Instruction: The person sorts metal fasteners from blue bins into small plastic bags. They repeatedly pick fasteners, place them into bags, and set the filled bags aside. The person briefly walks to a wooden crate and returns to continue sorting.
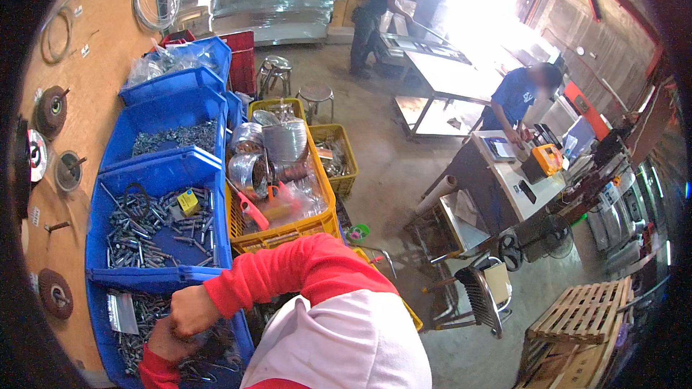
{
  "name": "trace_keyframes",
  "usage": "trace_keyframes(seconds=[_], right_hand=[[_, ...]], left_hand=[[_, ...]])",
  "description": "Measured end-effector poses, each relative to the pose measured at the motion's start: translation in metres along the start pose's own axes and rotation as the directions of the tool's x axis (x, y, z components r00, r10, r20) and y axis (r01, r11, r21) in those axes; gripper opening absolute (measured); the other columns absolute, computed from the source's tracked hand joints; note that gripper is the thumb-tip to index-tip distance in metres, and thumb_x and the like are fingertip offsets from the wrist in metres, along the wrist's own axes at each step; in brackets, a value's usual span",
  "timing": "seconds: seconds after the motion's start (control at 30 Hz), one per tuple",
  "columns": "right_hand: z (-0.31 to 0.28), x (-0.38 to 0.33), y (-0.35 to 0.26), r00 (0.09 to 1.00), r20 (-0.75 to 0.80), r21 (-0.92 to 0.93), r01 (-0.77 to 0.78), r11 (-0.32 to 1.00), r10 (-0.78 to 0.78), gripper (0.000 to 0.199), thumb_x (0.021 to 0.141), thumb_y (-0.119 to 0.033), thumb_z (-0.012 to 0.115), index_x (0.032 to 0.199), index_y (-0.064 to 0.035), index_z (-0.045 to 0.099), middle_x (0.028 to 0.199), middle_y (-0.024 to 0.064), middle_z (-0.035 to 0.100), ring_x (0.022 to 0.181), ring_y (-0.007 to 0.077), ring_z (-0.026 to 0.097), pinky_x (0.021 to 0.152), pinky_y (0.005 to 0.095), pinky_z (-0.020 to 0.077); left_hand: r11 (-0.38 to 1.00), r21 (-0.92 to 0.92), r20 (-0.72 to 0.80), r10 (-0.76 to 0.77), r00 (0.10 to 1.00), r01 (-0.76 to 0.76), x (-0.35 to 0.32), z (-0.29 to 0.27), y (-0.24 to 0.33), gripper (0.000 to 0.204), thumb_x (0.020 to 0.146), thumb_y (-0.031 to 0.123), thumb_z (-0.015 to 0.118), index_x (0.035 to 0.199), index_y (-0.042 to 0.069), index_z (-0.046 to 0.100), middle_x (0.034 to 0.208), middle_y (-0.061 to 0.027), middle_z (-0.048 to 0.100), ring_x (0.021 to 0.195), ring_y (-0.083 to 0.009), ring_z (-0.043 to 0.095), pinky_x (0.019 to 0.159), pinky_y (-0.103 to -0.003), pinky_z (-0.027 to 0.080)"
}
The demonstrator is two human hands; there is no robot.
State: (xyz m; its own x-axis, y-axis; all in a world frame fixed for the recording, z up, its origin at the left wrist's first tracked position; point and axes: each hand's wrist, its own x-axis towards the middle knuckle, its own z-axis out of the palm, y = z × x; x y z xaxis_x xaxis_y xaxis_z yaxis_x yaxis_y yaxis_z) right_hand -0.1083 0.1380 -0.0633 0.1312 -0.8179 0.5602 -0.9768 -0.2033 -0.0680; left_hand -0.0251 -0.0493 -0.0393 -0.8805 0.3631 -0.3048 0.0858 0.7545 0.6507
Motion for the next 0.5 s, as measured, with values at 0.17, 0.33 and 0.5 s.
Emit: trace_keyframes(seconds=[0.17,0.33,0.5], right_hand=[[-0.003,-0.005,-0.004,0.979,0.144,-0.086,-0.134,0.987,0.145,0.014,0.077,-0.022,0.068,0.066,-0.0149,0.072,0.068,0.0099,0.071,0.065,0.0312,0.072,0.055,0.0468,0.0548],[-0.014,-0.001,-0.007,0.974,0.112,-0.109,-0.183,0.977,0.195,0.015,0.078,-0.022,0.068,0.068,-0.0111,0.07,0.067,0.0092,0.07,0.065,0.0303,0.071,0.056,0.0435,0.0544],[-0.024,0.004,-0.006,0.945,0.125,-0.085,-0.294,0.952,0.303,0.013,0.076,-0.02,0.069,0.07,-0.0084,0.072,0.068,0.0111,0.07,0.068,0.0311,0.072,0.058,0.0431,0.0556]], left_hand=[[1.0,0.026,-0.059,-0.002,0.998,0.004,0.0,-0.003,0.019,0.047,0.066,0.026,0.087,0.103,0.002,0.071,0.097,-0.016,0.076,0.097,-0.03,0.075,0.081,-0.04,0.058],[0.989,-0.099,0.042,-0.109,0.993,0.112,-0.001,-0.014,0.03,0.043,0.069,0.023,0.084,0.102,0.0,0.071,0.095,-0.0169,0.076,0.091,-0.0306,0.075,0.078,-0.04,0.058],[0.977,-0.166,0.018,-0.134,0.991,0.136,-0.005,-0.018,0.035,0.039,0.071,0.019,0.081,0.104,0.001,0.071,0.089,-0.0172,0.076,0.086,-0.0314,0.075,0.076,-0.04,0.058]])
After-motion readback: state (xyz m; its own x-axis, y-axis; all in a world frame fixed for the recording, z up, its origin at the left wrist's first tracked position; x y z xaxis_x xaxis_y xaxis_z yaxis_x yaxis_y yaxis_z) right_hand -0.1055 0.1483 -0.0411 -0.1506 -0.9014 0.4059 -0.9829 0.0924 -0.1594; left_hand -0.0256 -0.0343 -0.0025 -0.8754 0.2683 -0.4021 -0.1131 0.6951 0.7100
